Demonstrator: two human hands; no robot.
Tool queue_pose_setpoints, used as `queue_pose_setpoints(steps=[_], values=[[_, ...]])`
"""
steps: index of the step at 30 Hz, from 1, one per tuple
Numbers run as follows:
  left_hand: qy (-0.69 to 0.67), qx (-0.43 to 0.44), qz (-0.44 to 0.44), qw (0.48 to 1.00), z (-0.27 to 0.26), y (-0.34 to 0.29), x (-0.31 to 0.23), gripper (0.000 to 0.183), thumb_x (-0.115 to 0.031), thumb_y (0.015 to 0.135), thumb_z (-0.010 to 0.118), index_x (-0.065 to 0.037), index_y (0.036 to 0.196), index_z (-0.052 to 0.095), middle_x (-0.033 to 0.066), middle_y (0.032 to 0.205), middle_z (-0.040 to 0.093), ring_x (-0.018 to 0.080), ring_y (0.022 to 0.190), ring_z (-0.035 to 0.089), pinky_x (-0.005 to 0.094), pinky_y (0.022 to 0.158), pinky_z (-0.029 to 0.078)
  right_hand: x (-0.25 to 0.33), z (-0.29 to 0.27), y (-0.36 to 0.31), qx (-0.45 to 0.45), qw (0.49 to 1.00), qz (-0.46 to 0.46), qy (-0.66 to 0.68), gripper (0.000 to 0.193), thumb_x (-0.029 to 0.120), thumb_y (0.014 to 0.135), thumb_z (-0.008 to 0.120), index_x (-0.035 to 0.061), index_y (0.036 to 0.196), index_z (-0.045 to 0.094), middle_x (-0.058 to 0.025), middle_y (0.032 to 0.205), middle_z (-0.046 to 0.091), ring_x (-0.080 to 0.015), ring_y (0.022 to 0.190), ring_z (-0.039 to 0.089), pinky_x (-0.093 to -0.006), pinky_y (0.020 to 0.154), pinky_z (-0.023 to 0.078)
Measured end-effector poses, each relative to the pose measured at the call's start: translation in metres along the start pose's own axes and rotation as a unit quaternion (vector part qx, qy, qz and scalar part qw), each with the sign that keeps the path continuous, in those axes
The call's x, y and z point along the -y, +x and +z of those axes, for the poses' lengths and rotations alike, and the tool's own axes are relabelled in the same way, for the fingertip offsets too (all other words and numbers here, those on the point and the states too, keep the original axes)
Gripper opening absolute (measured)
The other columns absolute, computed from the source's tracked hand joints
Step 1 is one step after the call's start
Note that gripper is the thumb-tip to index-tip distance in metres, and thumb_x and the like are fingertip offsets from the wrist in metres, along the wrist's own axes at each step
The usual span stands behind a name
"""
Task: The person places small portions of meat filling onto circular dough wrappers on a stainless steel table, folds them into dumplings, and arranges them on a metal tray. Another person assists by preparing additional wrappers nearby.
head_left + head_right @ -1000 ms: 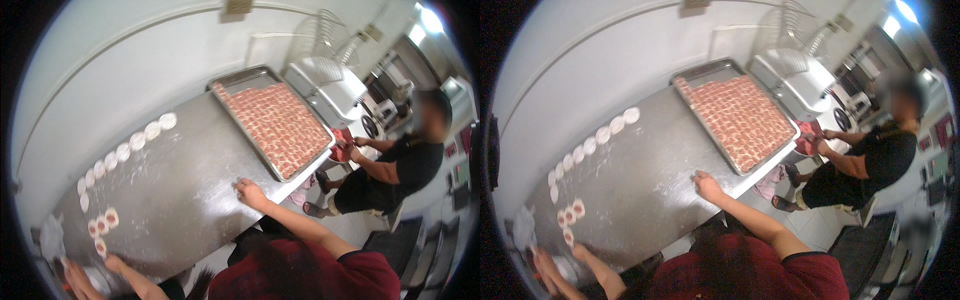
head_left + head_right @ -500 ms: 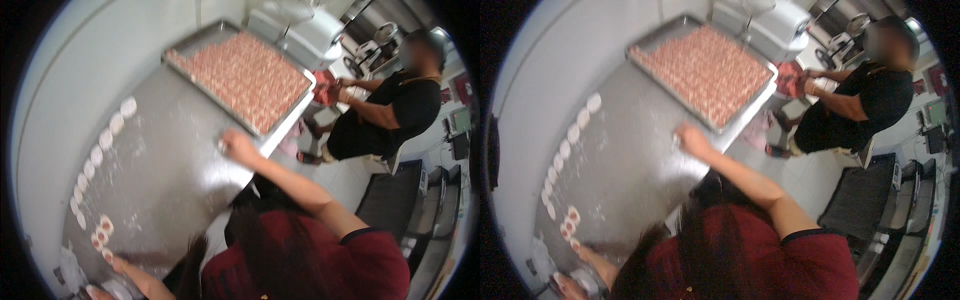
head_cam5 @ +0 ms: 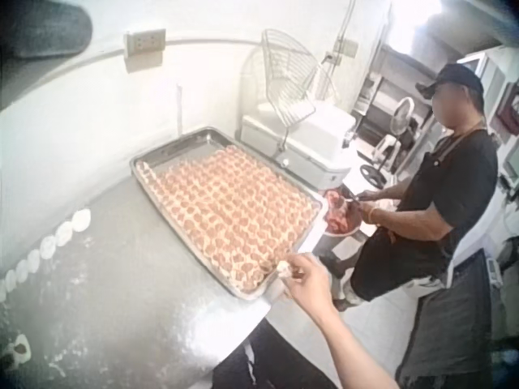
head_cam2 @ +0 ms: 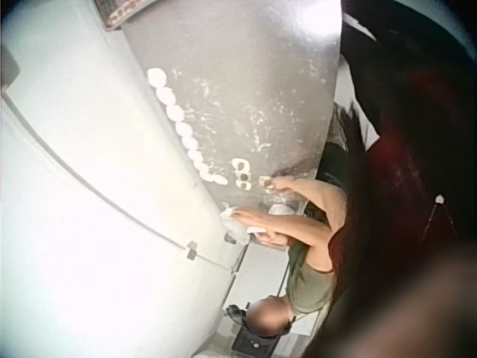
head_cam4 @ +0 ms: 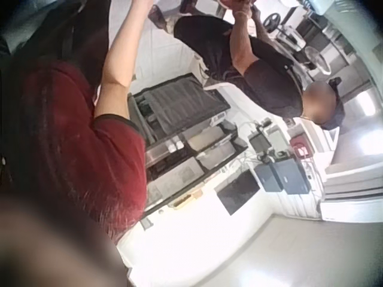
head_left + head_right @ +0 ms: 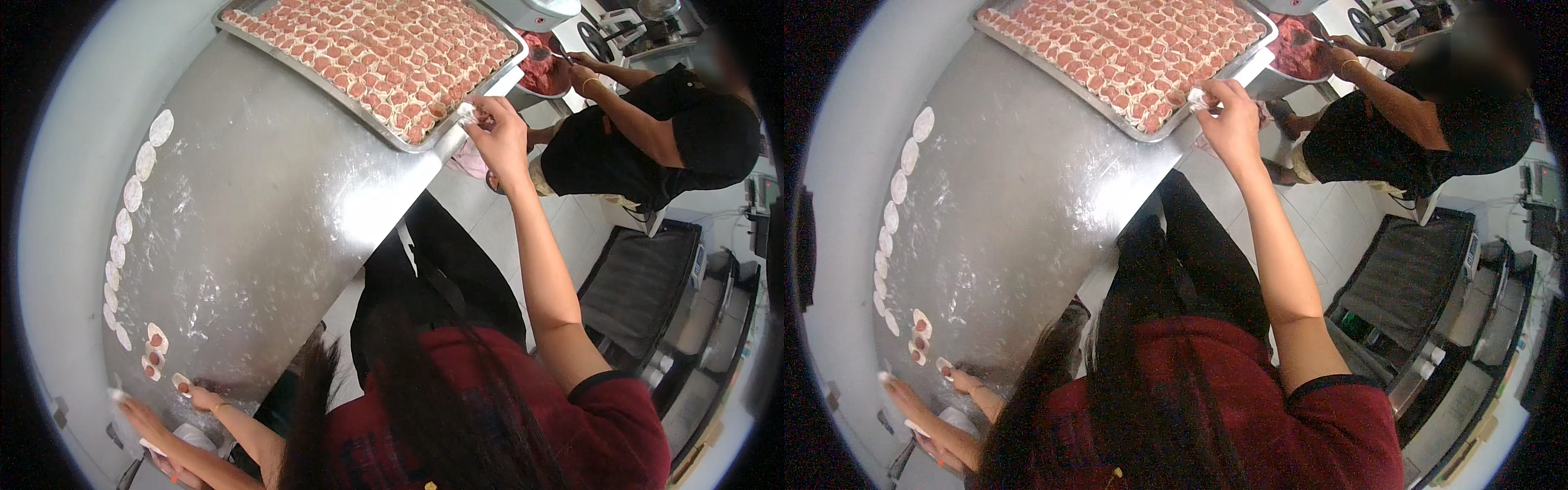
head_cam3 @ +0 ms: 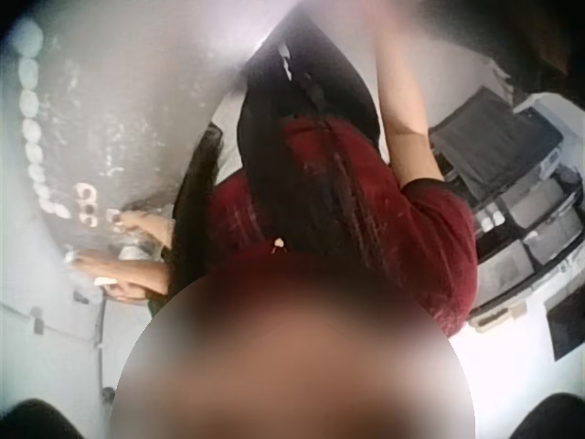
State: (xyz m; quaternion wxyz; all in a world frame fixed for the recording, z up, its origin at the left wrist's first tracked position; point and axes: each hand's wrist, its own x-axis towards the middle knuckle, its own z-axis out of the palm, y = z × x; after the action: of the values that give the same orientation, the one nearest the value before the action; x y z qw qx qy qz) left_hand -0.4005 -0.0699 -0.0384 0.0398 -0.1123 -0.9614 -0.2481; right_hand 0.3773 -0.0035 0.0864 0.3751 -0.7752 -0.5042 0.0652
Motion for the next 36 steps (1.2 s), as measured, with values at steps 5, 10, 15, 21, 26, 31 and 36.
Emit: queue_pose_setpoints(steps=[5,10,15,21,26,31,36], values=[[-0.014,0.022,-0.039,0.999,-0.008,-0.053,-0.023,0.063,-0.048,0.076,0.061,0.013,0.093,0.065,0.0269,0.093,0.065,0.0392,0.09,0.062,0.0431,0.081,0.047,-0.005,-0.009,0.013,0.0,1.0,0.019,0.008,0.034,-0.003,0.066,0.064,0.0031,0.1,0.066,-0.0115,0.091,0.061,-0.0209,0.079,0.064,-0.0306,0.071,0.054],[0.008,0.04,0.054,0.998,-0.002,-0.086,-0.022,0.056,-0.043,0.078,0.061,0.01,0.095,0.066,0.0242,0.096,0.066,0.0387,0.09,0.062,0.0434,0.081,0.047,-0.01,-0.005,0.039,-0.005,0.999,-0.004,0.033,0.035,-0.003,0.069,0.065,0.0025,0.103,0.065,-0.0076,0.089,0.06,-0.0154,0.077,0.062,-0.0285,0.072,0.054],[-0.011,0.066,0.094,0.993,-0.003,-0.13,-0.03,0.05,-0.038,0.078,0.062,0.009,0.094,0.067,0.0217,0.091,0.067,0.036,0.084,0.063,0.0425,0.078,0.047,-0.024,0.003,0.057,-0.041,0.998,-0.035,0.03,0.035,-0.001,0.067,0.063,0.0046,0.101,0.065,-0.0102,0.089,0.059,-0.0227,0.078,0.062,-0.0324,0.071,0.051],[-0.03,0.138,0.109,0.984,-0.014,-0.154,-0.036,0.045,-0.036,0.079,0.062,0.008,0.089,0.066,0.0175,0.081,0.067,0.029,0.072,0.061,0.0402,0.07,0.045,-0.047,0.002,0.056,-0.025,0.998,-0.005,0.05,0.031,0.001,0.067,0.062,0.0042,0.098,0.065,-0.0101,0.084,0.057,-0.025,0.076,0.06,-0.0324,0.068,0.049],[-0.105,0.155,0.109,0.976,-0.002,-0.193,-0.044,0.039,-0.03,0.08,0.063,0.008,0.088,0.064,0.0158,0.078,0.066,0.0245,0.069,0.058,0.0388,0.069,0.045,-0.046,-0.005,0.075,0.02,0.997,-0.016,0.07,0.031,-0.002,0.066,0.061,0.0017,0.097,0.065,-0.0098,0.085,0.058,-0.0211,0.074,0.06,-0.029,0.068,0.051],[-0.187,0.215,0.13,0.95,0.001,-0.286,-0.083,0.026,-0.02,0.08,0.064,0.005,0.085,0.062,0.0132,0.074,0.063,0.0213,0.068,0.055,0.0351,0.068,0.045,-0.038,0.019,0.161,0.098,0.985,-0.057,0.129,0.038,-0.004,0.067,0.061,-0.0007,0.104,0.064,-0.01,0.098,0.061,-0.0167,0.079,0.062,-0.0268,0.071,0.052],[-0.191,0.228,0.243,0.923,-0.014,-0.408,-0.143,0.014,-0.01,0.076,0.064,0.001,0.078,0.056,0.0119,0.072,0.057,0.0223,0.066,0.053,0.0353,0.063,0.043,-0.018,0.067,0.274,0.134,0.97,-0.162,0.124,0.034,0.009,0.064,0.068,0.0086,0.098,0.068,-0.0116,0.088,0.065,-0.0281,0.079,0.062,-0.0353,0.074,0.049]])
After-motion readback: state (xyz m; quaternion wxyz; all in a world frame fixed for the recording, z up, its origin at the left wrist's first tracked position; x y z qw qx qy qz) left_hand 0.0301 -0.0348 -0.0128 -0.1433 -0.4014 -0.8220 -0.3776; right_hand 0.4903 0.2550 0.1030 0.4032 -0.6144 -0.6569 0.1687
